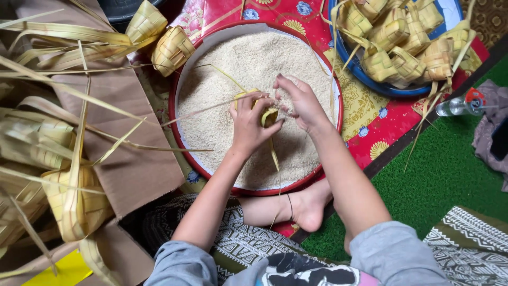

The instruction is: Filling woven palm leaf pouches (ketupat) with rice from a large tray.

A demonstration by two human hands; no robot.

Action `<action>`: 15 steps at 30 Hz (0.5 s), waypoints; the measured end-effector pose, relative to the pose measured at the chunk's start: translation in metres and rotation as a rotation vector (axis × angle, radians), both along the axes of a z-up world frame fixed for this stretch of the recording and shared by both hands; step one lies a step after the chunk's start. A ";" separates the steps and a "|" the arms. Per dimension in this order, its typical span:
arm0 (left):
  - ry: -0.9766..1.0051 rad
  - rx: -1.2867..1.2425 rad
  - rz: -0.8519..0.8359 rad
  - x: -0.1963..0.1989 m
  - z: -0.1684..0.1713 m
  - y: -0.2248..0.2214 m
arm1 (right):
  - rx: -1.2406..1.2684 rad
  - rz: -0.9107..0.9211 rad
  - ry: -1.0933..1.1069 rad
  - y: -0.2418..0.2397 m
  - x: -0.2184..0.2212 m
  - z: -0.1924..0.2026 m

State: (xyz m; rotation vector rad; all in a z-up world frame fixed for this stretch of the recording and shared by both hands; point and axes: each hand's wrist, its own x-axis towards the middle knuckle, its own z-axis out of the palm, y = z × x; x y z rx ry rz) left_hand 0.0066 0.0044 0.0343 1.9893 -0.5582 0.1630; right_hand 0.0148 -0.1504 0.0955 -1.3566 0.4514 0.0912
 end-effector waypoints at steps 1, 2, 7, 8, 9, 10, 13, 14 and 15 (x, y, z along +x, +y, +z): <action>-0.006 0.000 -0.006 0.001 0.000 -0.001 | 0.000 -0.006 -0.006 -0.006 -0.002 -0.001; 0.000 -0.001 0.004 0.000 0.000 -0.002 | -0.088 -0.025 0.045 -0.012 -0.006 -0.003; 0.009 -0.032 0.008 -0.001 -0.002 -0.001 | -0.350 0.016 0.163 -0.067 -0.009 -0.094; 0.047 -0.068 0.013 -0.003 0.002 0.003 | -0.566 0.143 0.190 -0.066 -0.016 -0.091; 0.084 -0.103 0.019 -0.005 0.007 0.005 | -0.782 0.271 0.215 -0.066 -0.023 -0.090; 0.079 -0.090 0.013 0.001 -0.006 0.006 | -0.769 0.265 0.210 -0.071 -0.022 -0.093; 0.063 -0.162 0.003 0.016 -0.028 0.008 | -1.032 0.350 0.114 -0.076 -0.019 -0.098; 0.077 -0.204 0.014 0.015 -0.024 0.010 | -1.062 0.374 0.099 -0.071 -0.020 -0.093; 0.092 -0.246 0.025 0.015 -0.020 0.013 | -1.091 0.398 0.083 -0.066 -0.020 -0.089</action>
